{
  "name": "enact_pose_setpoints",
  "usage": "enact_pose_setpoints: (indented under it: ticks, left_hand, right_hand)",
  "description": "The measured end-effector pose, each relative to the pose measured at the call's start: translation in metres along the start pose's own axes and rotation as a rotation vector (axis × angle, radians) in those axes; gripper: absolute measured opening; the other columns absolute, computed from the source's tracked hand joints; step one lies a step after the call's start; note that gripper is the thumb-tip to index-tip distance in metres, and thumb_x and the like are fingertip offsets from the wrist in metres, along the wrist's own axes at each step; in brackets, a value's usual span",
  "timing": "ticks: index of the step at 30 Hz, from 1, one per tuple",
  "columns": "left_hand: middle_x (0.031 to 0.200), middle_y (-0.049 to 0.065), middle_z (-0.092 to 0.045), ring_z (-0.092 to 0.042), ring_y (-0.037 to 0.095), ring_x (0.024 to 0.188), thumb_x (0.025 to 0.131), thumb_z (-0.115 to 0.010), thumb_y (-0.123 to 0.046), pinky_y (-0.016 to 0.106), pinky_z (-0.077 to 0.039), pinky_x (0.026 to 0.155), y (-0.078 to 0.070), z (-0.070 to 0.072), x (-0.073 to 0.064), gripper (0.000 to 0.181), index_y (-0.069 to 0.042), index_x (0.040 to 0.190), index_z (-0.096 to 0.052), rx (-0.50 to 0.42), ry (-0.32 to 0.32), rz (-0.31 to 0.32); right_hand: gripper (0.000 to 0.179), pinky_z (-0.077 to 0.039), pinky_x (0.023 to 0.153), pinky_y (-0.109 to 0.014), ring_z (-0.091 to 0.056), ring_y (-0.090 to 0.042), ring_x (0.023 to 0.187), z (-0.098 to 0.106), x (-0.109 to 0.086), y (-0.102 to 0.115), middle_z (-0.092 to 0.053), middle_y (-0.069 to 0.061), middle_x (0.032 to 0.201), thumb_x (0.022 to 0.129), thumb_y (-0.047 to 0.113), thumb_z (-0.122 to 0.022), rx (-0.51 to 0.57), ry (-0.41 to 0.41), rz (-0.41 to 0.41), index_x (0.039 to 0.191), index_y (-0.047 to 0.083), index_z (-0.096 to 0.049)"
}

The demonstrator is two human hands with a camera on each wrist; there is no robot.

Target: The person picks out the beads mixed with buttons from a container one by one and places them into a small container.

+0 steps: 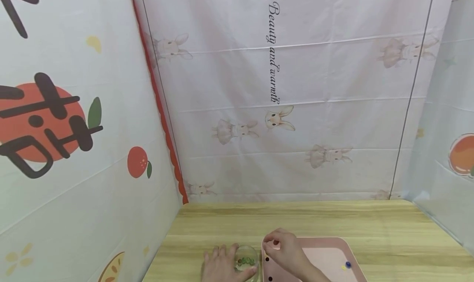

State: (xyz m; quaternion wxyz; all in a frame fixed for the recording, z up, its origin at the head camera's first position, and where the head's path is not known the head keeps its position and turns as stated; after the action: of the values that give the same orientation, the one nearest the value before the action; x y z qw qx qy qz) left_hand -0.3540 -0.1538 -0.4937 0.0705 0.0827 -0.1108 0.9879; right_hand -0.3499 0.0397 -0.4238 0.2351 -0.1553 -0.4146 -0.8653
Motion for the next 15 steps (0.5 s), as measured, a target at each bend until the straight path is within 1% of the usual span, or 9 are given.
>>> enact_pose_setpoints:
  ticks: [4, 7, 10, 15]
  left_hand:
    - [0.124, 0.021, -0.063, -0.056, 0.046, 0.119, 0.066, -0.035, -0.100, 0.077, -0.030, 0.094, 0.000, 0.000, 0.000, 0.106, -0.022, 0.132, -0.061, -0.003, 0.014, 0.005]
    - [0.121, 0.020, -0.064, -0.057, 0.045, 0.117, 0.065, -0.035, -0.100, 0.076, -0.032, 0.094, -0.001, 0.001, 0.000, 0.107, -0.021, 0.132, -0.061, 0.007, 0.018, 0.003]
    - [0.113, 0.016, -0.067, -0.060, 0.040, 0.109, 0.065, -0.033, -0.101, 0.071, -0.036, 0.090, -0.002, 0.003, 0.000, 0.107, -0.022, 0.131, -0.061, 0.037, 0.010, -0.001]
    - [0.098, 0.007, -0.066, -0.061, 0.033, 0.094, 0.064, -0.033, -0.102, 0.062, -0.039, 0.080, -0.003, 0.005, -0.001, 0.104, -0.026, 0.128, -0.063, 0.081, -0.001, 0.006]
  right_hand:
    - [0.005, -0.045, 0.063, -0.021, -0.055, -0.006, 0.081, -0.005, 0.000, 0.004, -0.065, 0.013, 0.092, 0.088, 0.021, -0.074, 0.002, 0.005, 0.006, 0.092, 0.023, -0.074]
    - [0.004, -0.045, 0.063, -0.020, -0.057, -0.008, 0.082, -0.008, 0.001, 0.008, -0.066, 0.011, 0.092, 0.089, 0.022, -0.073, 0.008, 0.014, 0.011, 0.093, 0.022, -0.074]
    - [0.004, -0.046, 0.064, -0.021, -0.059, -0.011, 0.082, -0.010, 0.003, 0.011, -0.067, 0.010, 0.093, 0.090, 0.023, -0.073, 0.014, 0.032, 0.005, 0.093, 0.022, -0.075]
    - [0.005, -0.049, 0.068, -0.026, -0.059, -0.010, 0.085, -0.019, 0.003, 0.014, -0.066, 0.011, 0.095, 0.092, 0.025, -0.071, 0.060, 0.097, -0.014, 0.095, 0.024, -0.074]
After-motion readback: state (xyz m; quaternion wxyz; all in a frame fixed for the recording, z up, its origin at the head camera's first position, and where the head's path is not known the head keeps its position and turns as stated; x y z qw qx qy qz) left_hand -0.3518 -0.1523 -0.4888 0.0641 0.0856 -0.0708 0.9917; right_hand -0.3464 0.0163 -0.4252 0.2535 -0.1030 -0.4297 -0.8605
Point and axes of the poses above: each hand's wrist, its own x-axis towards the middle knuckle, its own z-axis out of the back of the hand, y = z × x, the point moved 10 cm from there along x, towards the middle knuckle
